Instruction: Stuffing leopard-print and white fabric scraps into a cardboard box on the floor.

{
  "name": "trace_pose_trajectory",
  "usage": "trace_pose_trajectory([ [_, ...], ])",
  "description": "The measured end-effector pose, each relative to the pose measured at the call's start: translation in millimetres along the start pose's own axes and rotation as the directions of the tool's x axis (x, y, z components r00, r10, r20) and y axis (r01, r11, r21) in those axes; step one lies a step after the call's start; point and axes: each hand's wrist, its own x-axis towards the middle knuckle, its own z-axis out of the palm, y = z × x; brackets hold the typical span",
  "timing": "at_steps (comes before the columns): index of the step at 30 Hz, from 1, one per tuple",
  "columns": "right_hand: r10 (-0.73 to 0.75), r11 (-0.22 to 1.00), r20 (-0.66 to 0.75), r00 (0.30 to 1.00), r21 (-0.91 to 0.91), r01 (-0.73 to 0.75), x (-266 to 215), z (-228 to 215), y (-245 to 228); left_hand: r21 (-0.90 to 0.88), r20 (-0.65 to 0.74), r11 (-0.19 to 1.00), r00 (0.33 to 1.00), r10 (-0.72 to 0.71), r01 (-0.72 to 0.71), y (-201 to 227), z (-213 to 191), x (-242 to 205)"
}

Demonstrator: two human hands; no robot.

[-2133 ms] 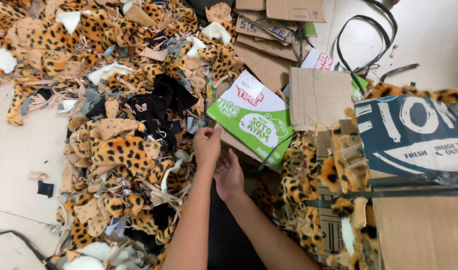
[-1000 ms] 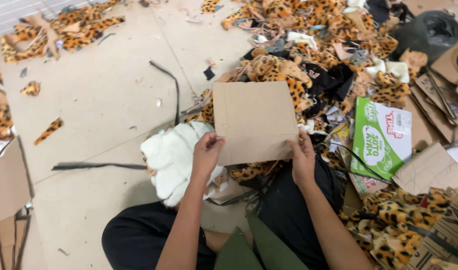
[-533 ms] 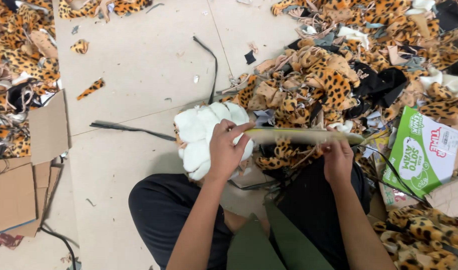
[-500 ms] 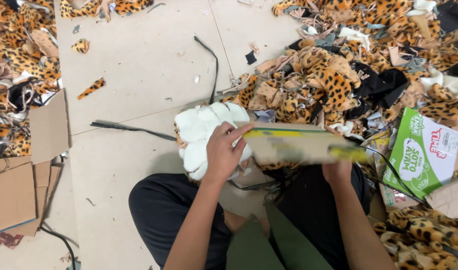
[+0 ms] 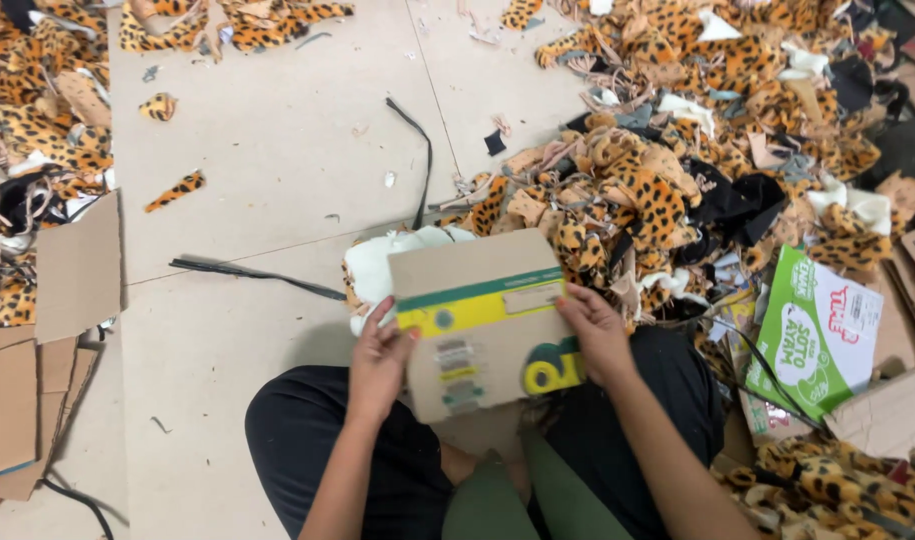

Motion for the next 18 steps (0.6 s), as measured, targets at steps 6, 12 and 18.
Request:
trace_pose_trajectory([
  [6,-0.025,0.98,0.081,0.996,-0.194,0.04,-23,125,-46,0.15,-0.211,0.987,0.973,0.092,-0.06,14,-36,37],
  [12,0.0,0.9,0.061,0.998,-0.436,0.027,-2,125,-13,0.189,-0.195,0.981,0.981,-0.016,0.053,4,-45,40],
  [18,-0.473,0.427,0.232,0.85,-0.784,0.452,-8,140,-16,0.148,-0.268,0.985,0.962,-0.051,0.093,-8,-55,51],
])
